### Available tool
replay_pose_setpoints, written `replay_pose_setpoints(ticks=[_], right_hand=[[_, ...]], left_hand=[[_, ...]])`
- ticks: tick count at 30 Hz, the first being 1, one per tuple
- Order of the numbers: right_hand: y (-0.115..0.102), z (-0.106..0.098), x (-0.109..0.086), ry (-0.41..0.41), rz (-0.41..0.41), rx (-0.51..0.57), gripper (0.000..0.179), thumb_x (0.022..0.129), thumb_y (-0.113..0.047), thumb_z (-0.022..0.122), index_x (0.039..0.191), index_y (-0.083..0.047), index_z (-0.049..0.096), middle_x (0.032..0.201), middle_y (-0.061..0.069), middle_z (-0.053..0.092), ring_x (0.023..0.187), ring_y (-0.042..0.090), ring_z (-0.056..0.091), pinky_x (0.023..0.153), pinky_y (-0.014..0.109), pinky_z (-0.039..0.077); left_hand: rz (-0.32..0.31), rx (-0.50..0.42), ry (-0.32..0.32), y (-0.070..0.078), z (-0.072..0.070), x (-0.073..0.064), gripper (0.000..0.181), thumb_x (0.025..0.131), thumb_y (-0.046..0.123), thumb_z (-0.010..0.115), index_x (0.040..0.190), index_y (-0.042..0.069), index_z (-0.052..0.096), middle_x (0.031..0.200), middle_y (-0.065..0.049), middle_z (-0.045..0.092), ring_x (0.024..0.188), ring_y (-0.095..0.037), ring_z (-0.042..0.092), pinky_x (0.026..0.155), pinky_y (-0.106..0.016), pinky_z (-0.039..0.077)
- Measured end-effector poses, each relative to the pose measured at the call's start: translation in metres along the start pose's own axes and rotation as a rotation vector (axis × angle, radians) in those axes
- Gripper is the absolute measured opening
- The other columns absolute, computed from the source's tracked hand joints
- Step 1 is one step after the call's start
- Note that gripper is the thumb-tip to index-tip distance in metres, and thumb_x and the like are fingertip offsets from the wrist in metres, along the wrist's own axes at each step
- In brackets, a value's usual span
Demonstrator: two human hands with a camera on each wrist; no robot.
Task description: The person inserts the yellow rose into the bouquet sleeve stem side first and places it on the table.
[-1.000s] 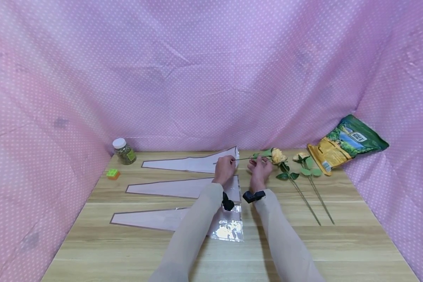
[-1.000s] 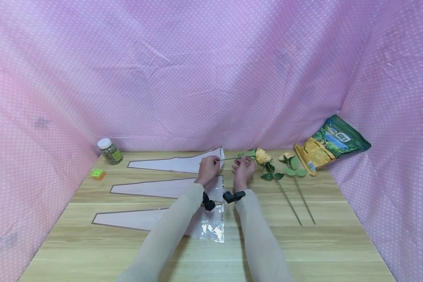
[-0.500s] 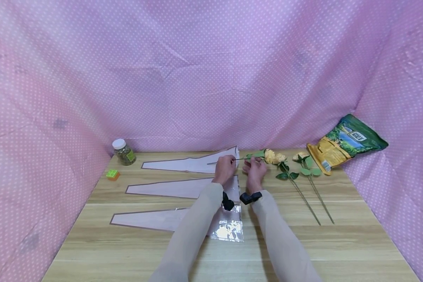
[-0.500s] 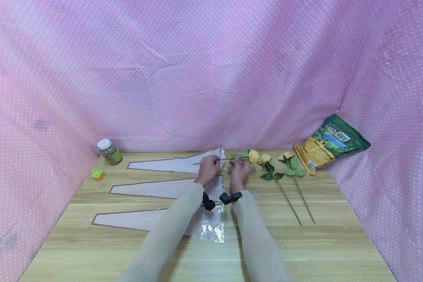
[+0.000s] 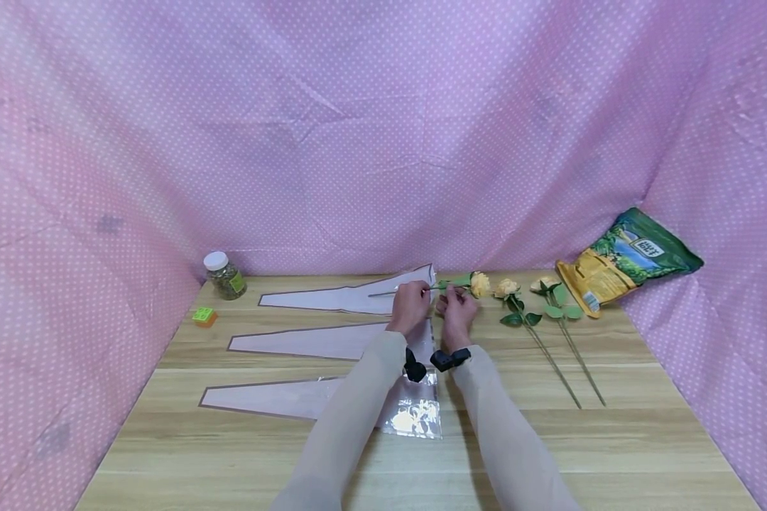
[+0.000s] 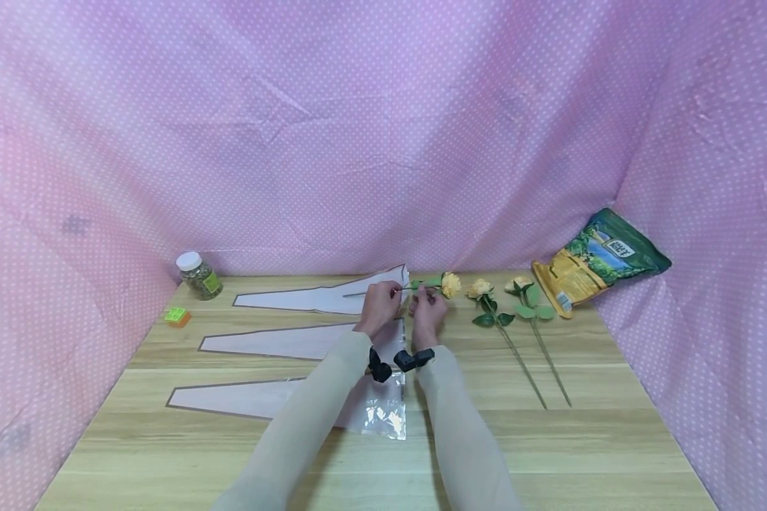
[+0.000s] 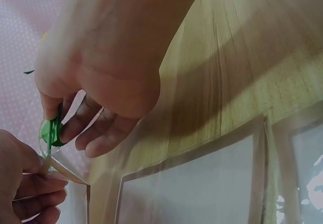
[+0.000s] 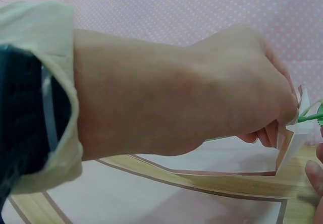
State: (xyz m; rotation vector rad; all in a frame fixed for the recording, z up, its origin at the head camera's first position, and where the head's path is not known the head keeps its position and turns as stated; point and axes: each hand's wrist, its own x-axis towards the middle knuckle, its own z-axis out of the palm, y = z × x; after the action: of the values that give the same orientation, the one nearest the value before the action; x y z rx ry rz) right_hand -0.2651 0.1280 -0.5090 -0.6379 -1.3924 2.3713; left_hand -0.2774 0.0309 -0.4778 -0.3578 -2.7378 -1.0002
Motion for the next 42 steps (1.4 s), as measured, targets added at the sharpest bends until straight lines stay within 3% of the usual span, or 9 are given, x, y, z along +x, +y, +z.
replay_pose_setpoints(ticks=[4,10,17,24,32,42], right_hand=[[0.001,0.002,-0.002,0.003,0.009,0.008,0.009,0.100,-0.016,0.060,0.098,-0.010,0.054,0.101,0.012,0.060,0.074,0.010,0.064,0.061,0.023,0.052],[0.004,0.004,-0.005,-0.008,0.002,-0.005,0.010,0.099,-0.015,0.061,0.096,-0.006,0.057,0.084,0.002,0.061,0.067,0.008,0.061,0.056,0.021,0.048],[0.005,0.005,-0.010,-0.023,-0.014,-0.003,0.015,0.096,-0.021,0.066,0.092,-0.007,0.063,0.082,-0.001,0.064,0.069,0.005,0.063,0.057,0.020,0.050],[0.002,0.004,-0.004,-0.061,0.131,0.032,0.020,0.101,-0.027,0.059,0.106,-0.008,0.062,0.076,-0.004,0.069,0.068,0.005,0.067,0.063,0.023,0.055],[0.000,0.003,-0.005,-0.073,0.140,0.122,0.018,0.101,-0.025,0.056,0.094,-0.008,0.056,0.069,-0.002,0.067,0.064,0.010,0.067,0.060,0.026,0.056],[-0.006,-0.003,-0.007,-0.045,0.186,0.096,0.054,0.101,-0.055,0.043,0.138,-0.017,0.034,0.099,0.007,0.065,0.088,0.021,0.069,0.074,0.038,0.061]], left_hand=[[0.031,0.001,0.010,-0.001,0.000,-0.001,0.019,0.097,0.009,0.060,0.102,0.002,0.077,0.098,-0.010,0.078,0.088,-0.021,0.072,0.079,-0.033,0.056],[0.056,0.000,0.027,0.000,-0.001,-0.002,0.017,0.096,0.009,0.061,0.095,0.003,0.077,0.092,-0.009,0.078,0.084,-0.020,0.072,0.074,-0.032,0.056],[0.072,0.000,0.029,0.000,-0.001,-0.003,0.015,0.094,0.008,0.062,0.090,0.004,0.076,0.086,-0.008,0.077,0.075,-0.018,0.067,0.067,-0.027,0.051],[0.039,-0.043,0.012,-0.001,-0.002,-0.002,0.016,0.095,0.008,0.062,0.098,0.002,0.076,0.094,-0.011,0.078,0.077,-0.017,0.069,0.066,-0.025,0.052],[0.035,-0.005,0.030,-0.005,-0.002,-0.003,0.017,0.095,0.009,0.061,0.096,0.004,0.077,0.092,-0.009,0.078,0.080,-0.019,0.070,0.070,-0.028,0.053],[0.042,-0.016,0.012,-0.009,-0.004,-0.004,0.017,0.096,0.010,0.061,0.098,0.004,0.077,0.093,-0.009,0.078,0.082,-0.019,0.071,0.070,-0.028,0.054]])
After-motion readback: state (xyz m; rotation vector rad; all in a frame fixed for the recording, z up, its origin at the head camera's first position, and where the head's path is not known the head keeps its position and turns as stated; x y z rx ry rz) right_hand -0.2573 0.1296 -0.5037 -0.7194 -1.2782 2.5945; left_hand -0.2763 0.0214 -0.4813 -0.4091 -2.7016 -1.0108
